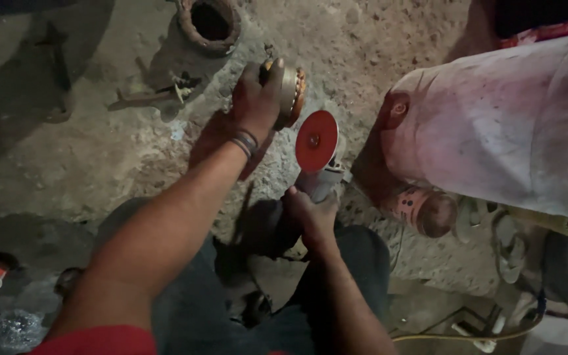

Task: The person uses an angle grinder to smooth the edges of several small metal rings. They hold each ring with one hand and apply the spinning grinding wheel with the other, producing sparks. After finishing one ring, they place it on the floor and pick up the next one to repeat the process.

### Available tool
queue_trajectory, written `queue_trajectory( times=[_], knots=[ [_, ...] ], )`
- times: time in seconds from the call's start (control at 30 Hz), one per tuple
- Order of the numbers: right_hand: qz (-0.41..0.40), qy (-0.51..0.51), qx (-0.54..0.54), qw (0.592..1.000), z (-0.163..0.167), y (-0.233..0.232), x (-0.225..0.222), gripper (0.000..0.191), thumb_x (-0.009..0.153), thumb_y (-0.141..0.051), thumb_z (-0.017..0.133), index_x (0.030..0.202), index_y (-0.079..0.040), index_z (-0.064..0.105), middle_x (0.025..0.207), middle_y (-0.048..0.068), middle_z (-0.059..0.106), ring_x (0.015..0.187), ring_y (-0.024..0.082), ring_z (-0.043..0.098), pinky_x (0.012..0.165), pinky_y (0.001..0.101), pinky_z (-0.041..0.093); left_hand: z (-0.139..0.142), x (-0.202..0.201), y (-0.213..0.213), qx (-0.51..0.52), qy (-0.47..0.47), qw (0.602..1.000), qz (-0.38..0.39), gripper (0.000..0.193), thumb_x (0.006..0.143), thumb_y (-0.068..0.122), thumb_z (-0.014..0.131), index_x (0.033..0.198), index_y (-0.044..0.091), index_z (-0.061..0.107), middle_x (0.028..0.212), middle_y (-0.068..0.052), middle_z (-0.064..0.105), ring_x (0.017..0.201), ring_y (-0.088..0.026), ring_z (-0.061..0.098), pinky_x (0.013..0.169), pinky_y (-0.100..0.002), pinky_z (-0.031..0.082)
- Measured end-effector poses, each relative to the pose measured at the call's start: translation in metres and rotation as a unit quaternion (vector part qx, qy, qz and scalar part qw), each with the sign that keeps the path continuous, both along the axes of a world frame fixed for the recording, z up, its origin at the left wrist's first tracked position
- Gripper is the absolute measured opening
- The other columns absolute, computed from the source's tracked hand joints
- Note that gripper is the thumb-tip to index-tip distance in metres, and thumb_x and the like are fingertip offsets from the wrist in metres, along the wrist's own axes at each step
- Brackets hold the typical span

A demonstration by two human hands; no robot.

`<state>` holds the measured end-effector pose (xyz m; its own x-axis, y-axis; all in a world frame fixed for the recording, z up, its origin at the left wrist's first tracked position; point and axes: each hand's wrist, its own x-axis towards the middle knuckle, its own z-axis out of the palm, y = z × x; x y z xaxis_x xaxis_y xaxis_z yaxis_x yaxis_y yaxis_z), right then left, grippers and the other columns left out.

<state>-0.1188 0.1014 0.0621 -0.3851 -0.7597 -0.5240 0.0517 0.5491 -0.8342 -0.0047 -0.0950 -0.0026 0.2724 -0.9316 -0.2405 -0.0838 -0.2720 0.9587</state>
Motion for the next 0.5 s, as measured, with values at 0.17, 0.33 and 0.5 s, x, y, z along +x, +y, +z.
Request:
queue_trajectory(
  times=[0.17,0.33,0.5],
  knots=[
    [0.012,-0.035,-0.017,0.999,0.000,-0.003,-0.002,0.017,0.084,-0.009,0.076,0.092,0.004,0.068,0.077,0.008,0.072,0.066,0.017,0.070,0.059,0.0321,0.057,-0.010,0.001,-0.001,0.061,0.065,0.996,-0.011,0.048,0.094,0.044,0.062,0.094,-0.003,0.070,0.087,-0.020,0.075,0.078,-0.021,0.070,0.075,-0.040,0.053],
    [0.019,-0.012,0.001,1.000,-0.002,-0.003,-0.003,0.017,0.083,-0.010,0.076,0.091,0.004,0.070,0.077,0.009,0.072,0.065,0.017,0.068,0.058,0.0320,0.055,-0.012,-0.001,-0.003,0.107,0.250,0.960,0.060,0.041,0.089,0.036,0.075,0.084,-0.004,0.068,0.079,-0.002,0.065,0.072,-0.012,0.056,0.068,-0.038,0.053],
    [0.039,0.022,-0.009,0.999,0.004,-0.005,-0.001,0.016,0.082,-0.011,0.074,0.088,0.004,0.070,0.077,0.008,0.072,0.066,0.016,0.069,0.059,0.0313,0.056,-0.010,0.001,-0.003,-0.006,0.141,0.990,0.019,0.046,0.094,0.038,0.071,0.077,-0.004,0.066,0.069,-0.003,0.062,0.067,-0.009,0.051,0.063,-0.038,0.049]
  ],
)
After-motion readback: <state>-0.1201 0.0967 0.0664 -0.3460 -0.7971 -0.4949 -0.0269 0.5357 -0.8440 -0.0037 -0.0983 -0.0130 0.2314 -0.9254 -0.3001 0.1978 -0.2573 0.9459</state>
